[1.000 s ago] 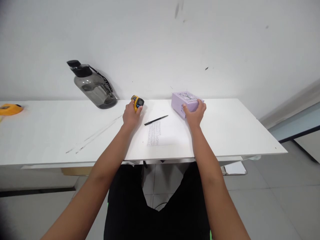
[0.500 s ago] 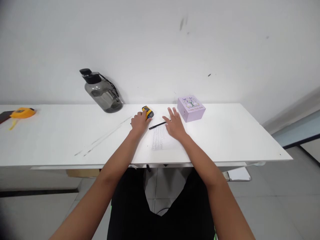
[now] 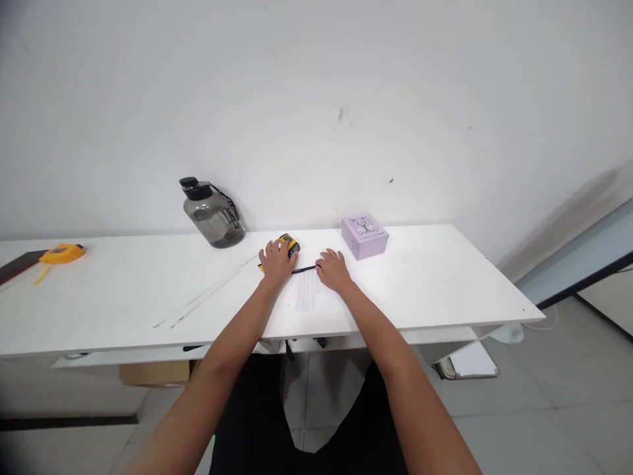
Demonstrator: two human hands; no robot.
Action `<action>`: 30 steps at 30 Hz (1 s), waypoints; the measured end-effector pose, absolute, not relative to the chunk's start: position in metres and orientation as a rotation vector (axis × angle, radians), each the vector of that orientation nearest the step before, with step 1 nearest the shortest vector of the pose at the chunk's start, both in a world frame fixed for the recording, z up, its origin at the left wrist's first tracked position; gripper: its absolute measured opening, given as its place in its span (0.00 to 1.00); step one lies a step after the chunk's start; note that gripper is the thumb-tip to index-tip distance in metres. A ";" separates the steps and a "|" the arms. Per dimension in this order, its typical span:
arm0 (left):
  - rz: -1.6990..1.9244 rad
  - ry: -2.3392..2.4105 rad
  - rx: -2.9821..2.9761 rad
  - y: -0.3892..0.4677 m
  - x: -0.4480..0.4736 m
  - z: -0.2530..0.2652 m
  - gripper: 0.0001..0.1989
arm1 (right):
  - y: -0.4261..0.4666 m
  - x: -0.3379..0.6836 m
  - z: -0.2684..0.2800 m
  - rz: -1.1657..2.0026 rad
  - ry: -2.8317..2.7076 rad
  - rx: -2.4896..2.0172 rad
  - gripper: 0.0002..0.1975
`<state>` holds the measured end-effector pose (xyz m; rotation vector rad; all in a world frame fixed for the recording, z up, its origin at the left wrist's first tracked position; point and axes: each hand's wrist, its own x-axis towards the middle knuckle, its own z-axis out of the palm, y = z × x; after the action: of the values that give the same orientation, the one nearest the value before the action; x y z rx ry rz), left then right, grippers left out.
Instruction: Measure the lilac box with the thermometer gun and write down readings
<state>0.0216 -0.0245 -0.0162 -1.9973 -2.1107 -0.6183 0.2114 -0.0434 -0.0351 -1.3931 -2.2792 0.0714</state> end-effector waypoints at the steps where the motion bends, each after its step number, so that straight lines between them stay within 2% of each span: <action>1: -0.646 -2.097 -1.995 -0.025 0.023 -0.016 0.26 | -0.045 0.211 -0.033 0.069 -2.283 -1.401 0.13; 12: -0.735 -2.113 -2.001 -0.036 0.032 -0.016 0.28 | -0.057 0.210 -0.024 0.031 -1.990 -1.837 0.16; 17: -0.716 -2.183 -2.039 -0.041 0.038 -0.025 0.36 | -0.055 0.208 -0.024 -0.022 -1.926 -1.980 0.13; 22: -0.595 -2.217 -2.085 -0.041 0.046 -0.028 0.43 | -0.056 0.207 -0.019 -0.014 -1.986 -1.974 0.12; 30: -0.535 -2.215 -2.129 -0.040 0.046 -0.030 0.42 | -0.049 0.222 -0.023 -0.047 -2.082 -1.684 0.15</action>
<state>0.0457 -0.0395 -0.0297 -2.1285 -2.2152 -0.5355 0.2216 -0.0488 -0.0233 -1.6844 -2.0816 -0.0468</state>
